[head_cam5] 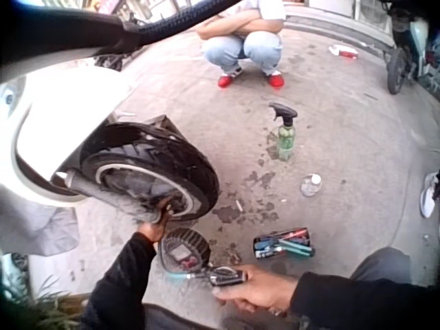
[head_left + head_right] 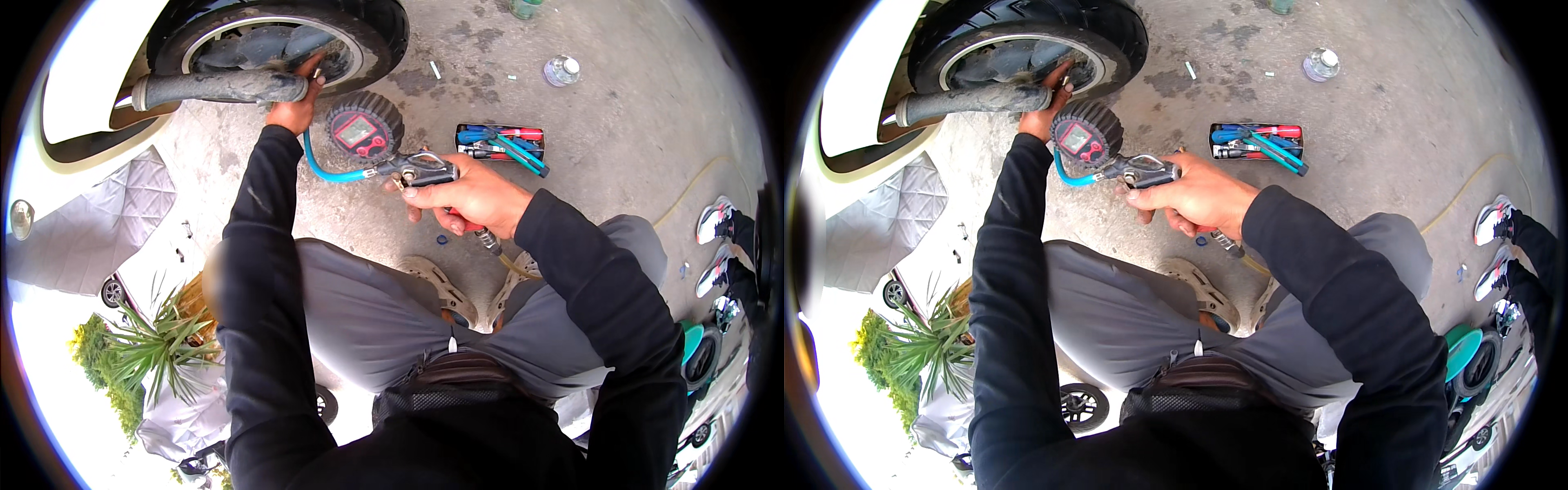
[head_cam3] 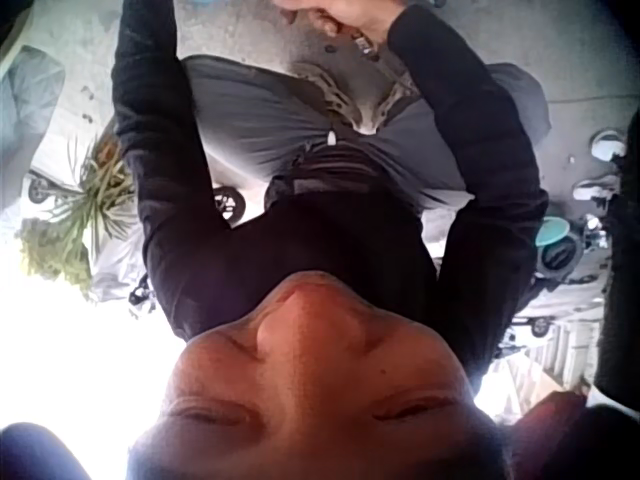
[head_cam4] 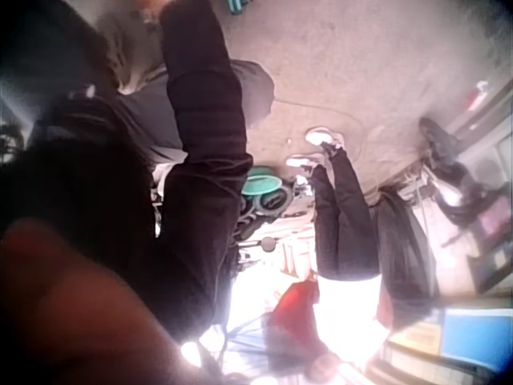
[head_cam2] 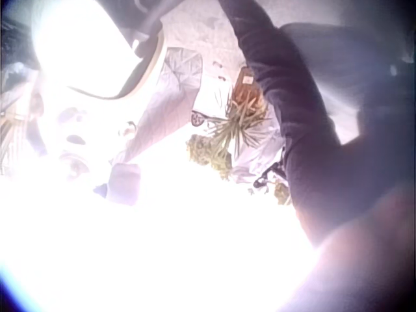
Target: The person removes the valve cap from a motorcycle tire, applies sealant from a can into the valve stem, and then uses a tire lever to pry the tire bead. Finally, they attach an air hose to the valve to inflate the tire.
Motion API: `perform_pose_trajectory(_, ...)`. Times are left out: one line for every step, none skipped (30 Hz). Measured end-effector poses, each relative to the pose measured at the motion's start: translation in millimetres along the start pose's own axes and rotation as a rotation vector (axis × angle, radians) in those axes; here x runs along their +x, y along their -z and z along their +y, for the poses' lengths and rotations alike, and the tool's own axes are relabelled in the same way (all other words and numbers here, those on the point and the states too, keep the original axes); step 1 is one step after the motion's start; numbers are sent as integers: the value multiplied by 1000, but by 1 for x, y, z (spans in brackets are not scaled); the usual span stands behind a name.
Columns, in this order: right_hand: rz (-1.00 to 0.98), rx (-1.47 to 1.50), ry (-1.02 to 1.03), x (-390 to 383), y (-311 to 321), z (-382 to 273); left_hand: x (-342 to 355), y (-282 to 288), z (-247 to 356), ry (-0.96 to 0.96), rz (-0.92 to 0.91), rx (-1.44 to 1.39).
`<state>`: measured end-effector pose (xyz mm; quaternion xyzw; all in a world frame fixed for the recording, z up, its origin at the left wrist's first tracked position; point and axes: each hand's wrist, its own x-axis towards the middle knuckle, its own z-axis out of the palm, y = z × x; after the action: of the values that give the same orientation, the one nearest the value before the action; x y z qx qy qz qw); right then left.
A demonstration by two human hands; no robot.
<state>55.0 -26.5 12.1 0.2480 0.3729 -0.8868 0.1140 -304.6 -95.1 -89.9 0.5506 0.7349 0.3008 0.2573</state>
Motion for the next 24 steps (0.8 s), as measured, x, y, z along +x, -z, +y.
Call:
perform_pose_trajectory(3,-1,-4,0,1,-1,-1,-1,2,-15,11,14)
perform_pose_trajectory(5,-2,-9,0,1,-1,-1,-2,4,-37,24,50)
perform_pose_trajectory(4,0,-5,0,2,-1,-2,-2,5,-60,39,87)
perform_pose_trajectory(2,1,-2,0,2,1,-1,-2,6,-82,53,124)
perform_pose_trajectory(0,3,1,1,3,1,-1,-2,7,-65,45,85)
perform_pose_trajectory(-7,-1,-10,0,3,0,-1,-2,7,-53,45,87)
perform_pose_trajectory(-14,-5,-22,0,4,-1,-1,-2,7,-42,46,89)
perform_pose_trajectory(-21,-9,-33,0,4,-2,-2,-1,7,-31,46,91)
perform_pose_trajectory(-14,-5,-38,0,4,-2,-1,-2,8,-38,46,100)
perform_pose_trajectory(-7,-1,-43,1,5,-1,-1,-2,8,-44,47,108)
perform_pose_trajectory(-1,3,-47,2,5,0,-1,-1,9,-51,47,117)
perform_pose_trajectory(9,0,-56,2,5,1,-1,-1,8,-53,47,115)
perform_pose_trajectory(18,-4,-65,3,4,1,-2,-1,7,-55,47,114)
perform_pose_trajectory(27,-7,-74,3,3,1,-2,-1,6,-57,46,112)
perform_pose_trajectory(40,-21,-75,3,2,1,-2,-2,9,-60,49,137)
perform_pose_trajectory(52,-36,-77,2,1,0,-2,-2,11,-62,51,161)
perform_pose_trajectory(65,-50,-78,2,1,0,-1,-2,13,-66,54,186)
perform_pose_trajectory(58,-64,-76,2,0,-1,-2,-2,11,-77,58,194)
perform_pose_trajectory(52,-78,-73,2,0,-2,-2,-1,9,-88,61,202)
perform_pose_trajectory(45,-92,-71,2,-1,-2,-2,0,8,-100,65,209)
perform_pose_trajectory(49,-102,-64,2,-1,-2,-2,0,8,-100,64,177)
perform_pose_trajectory(52,-111,-58,3,-1,-1,-1,-1,8,-100,63,145)
perform_pose_trajectory(55,-121,-51,4,-1,0,-1,-2,8,-100,61,112)
perform_pose_trajectory(57,-120,-51,4,-1,0,0,-2,9,-86,47,123)
